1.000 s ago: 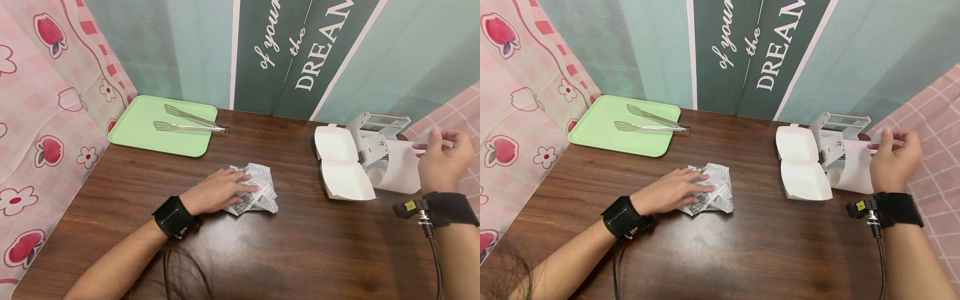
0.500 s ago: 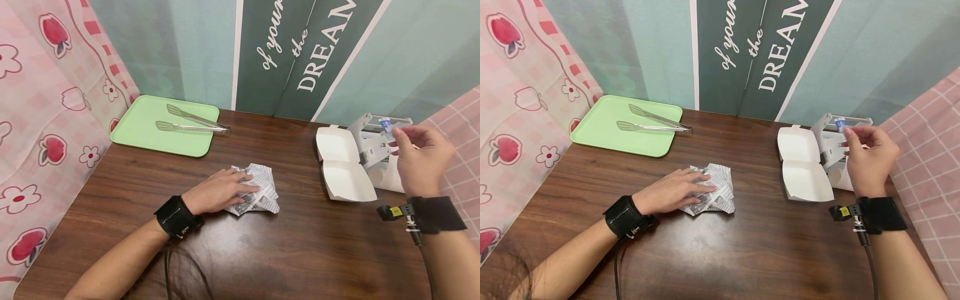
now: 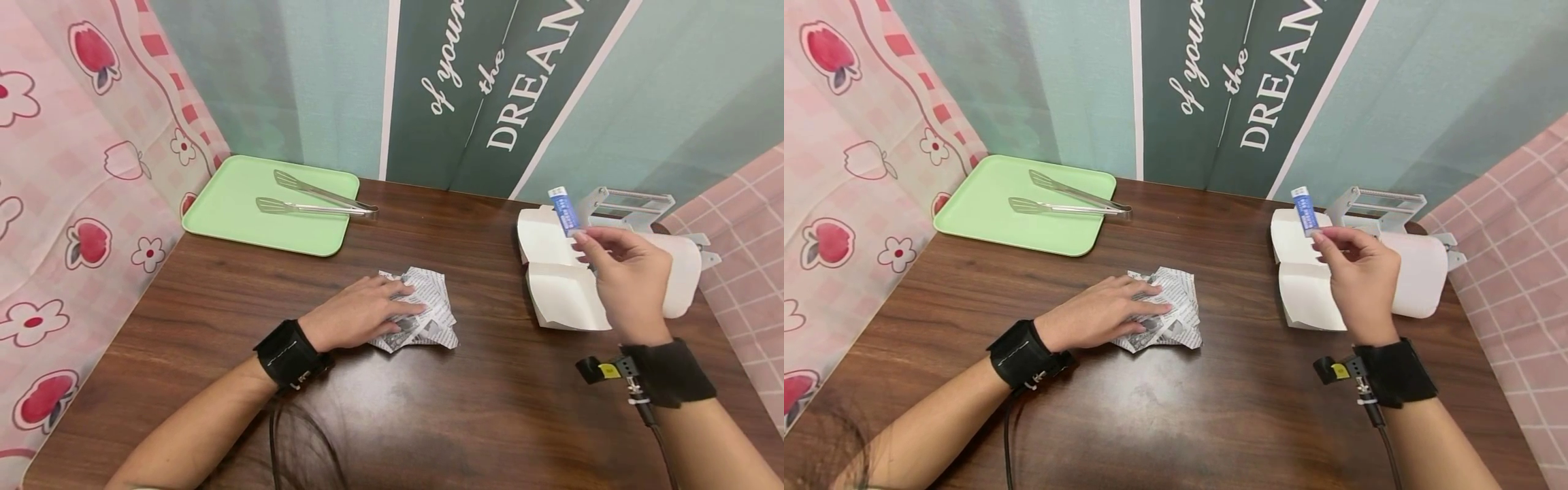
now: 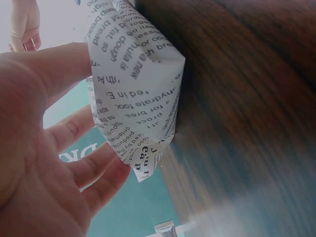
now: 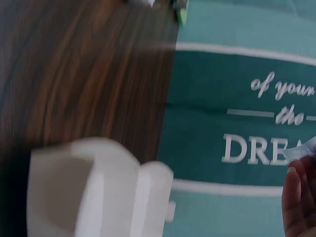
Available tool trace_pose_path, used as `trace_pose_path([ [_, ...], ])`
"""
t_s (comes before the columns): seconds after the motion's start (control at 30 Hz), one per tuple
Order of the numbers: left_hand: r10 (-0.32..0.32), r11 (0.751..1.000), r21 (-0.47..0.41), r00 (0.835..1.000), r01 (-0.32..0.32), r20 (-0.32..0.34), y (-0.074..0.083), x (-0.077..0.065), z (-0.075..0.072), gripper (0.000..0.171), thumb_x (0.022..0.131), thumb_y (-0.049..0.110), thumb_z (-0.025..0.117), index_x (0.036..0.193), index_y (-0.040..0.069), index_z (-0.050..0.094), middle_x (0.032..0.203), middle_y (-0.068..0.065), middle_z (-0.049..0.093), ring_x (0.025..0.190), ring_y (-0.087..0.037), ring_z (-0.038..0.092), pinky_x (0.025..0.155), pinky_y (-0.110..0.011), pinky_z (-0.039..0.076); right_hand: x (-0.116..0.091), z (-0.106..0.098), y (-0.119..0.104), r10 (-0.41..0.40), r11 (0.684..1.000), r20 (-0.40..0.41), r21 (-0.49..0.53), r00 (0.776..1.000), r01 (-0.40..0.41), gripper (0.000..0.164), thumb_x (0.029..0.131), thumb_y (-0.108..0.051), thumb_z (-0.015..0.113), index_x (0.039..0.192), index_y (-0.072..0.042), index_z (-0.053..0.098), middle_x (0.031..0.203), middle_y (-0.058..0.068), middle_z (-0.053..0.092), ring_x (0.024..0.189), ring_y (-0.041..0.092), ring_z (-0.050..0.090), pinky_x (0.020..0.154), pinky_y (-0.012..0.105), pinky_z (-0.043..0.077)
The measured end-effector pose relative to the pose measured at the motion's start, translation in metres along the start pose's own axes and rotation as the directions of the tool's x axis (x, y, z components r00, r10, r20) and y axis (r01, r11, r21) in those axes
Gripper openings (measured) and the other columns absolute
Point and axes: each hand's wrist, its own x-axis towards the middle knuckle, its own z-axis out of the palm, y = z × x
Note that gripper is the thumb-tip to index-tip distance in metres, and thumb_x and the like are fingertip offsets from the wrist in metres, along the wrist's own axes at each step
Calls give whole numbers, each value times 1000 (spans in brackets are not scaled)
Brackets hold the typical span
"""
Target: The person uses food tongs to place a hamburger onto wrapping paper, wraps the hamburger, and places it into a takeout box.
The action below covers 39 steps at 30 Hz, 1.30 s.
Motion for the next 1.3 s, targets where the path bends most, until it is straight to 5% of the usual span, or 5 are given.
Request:
trace_pose_path([
  [0.53,-17,1000,-18,1000,18,22,1,1,-1,49,102,32,61,150,33,50,156,-5,48,144,-33,44,116,-59,38,-34,28,-13,9,997,143,70,990,-19,19,90,-8,75,106,3,76,87,-15,73,76,6,72,72,13,57],
  [0.77,-14,1000,-17,1000,14,14,1,1,-1,49,101,32,62,149,33,51,156,-5,49,143,-33,46,115,-59,39,-41,39,-15,4,972,201,228,980,-51,18,90,-3,73,103,9,71,84,-4,76,74,9,73,69,16,59],
  [1.0,-11,1000,-18,1000,11,9,0,0,-1,49,101,31,63,149,32,52,155,-5,49,143,-33,46,115,-59,39,-54,57,-14,-11,985,266,167,964,-35,20,94,-9,70,107,7,71,89,-16,74,78,4,73,70,16,58],
  [1.3,1,1000,-19,1000,-1,5,-1,0,-1,50,101,31,63,149,33,51,155,-5,50,142,-34,46,114,-60,39,-70,83,-12,-4,986,335,161,942,-53,18,95,-14,71,105,2,72,86,-12,73,75,8,73,66,19,58],
])
